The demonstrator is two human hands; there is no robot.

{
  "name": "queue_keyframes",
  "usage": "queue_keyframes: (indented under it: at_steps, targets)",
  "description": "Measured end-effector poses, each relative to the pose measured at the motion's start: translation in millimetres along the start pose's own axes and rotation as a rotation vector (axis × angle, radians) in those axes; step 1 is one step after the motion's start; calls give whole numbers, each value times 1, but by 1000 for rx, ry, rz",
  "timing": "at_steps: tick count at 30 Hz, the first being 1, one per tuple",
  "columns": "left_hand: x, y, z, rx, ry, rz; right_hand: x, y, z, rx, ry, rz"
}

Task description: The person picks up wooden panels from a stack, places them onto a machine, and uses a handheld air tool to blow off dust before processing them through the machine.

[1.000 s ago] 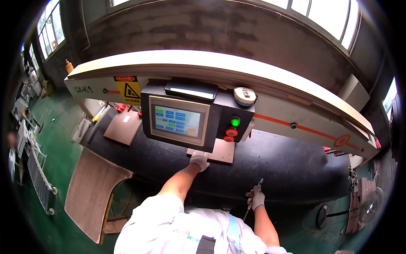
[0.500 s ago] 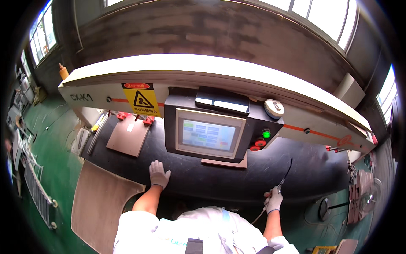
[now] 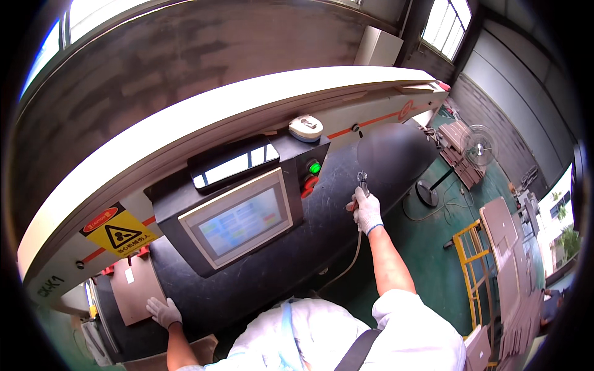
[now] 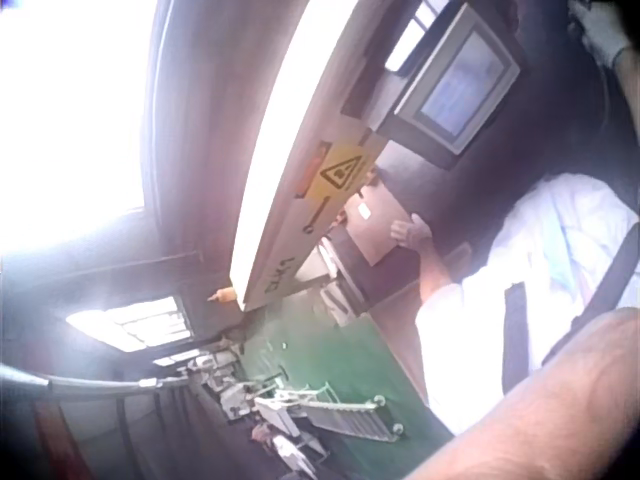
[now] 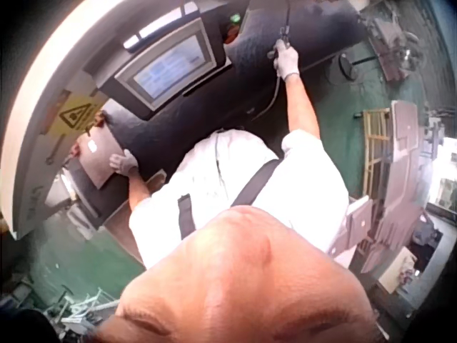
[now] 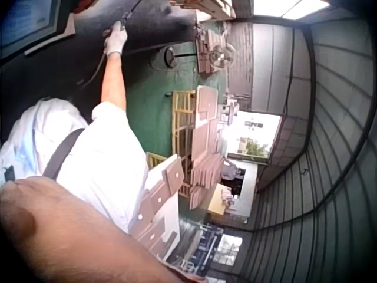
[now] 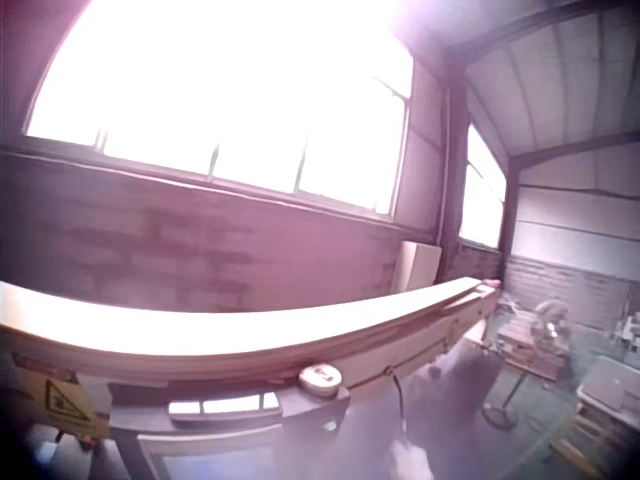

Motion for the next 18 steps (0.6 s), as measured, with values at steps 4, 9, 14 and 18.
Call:
queue_keyframes:
  at_steps: [4, 9, 14, 18]
  targets:
    - [1, 7, -9, 80, 36, 108, -14, 5, -5, 56, 16, -21]
    - [1, 22, -10, 125, 165, 240, -21, -7, -12, 204, -16, -27]
    - [5, 21, -32, 107, 99, 325, 3, -7, 17, 33, 36, -27]
    - [18, -8, -16, 75, 149, 303, 76, -5, 115, 422, 313, -345]
Point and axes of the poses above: each hand's wrist, its own x-axis away from the middle knuckle, its own y-axis out of the palm, z = x × y, the point moved 5 cm from there along -x, towards the middle knuckle, and after that the axes turned 14 degrees about -x, right-handed, at the moved point
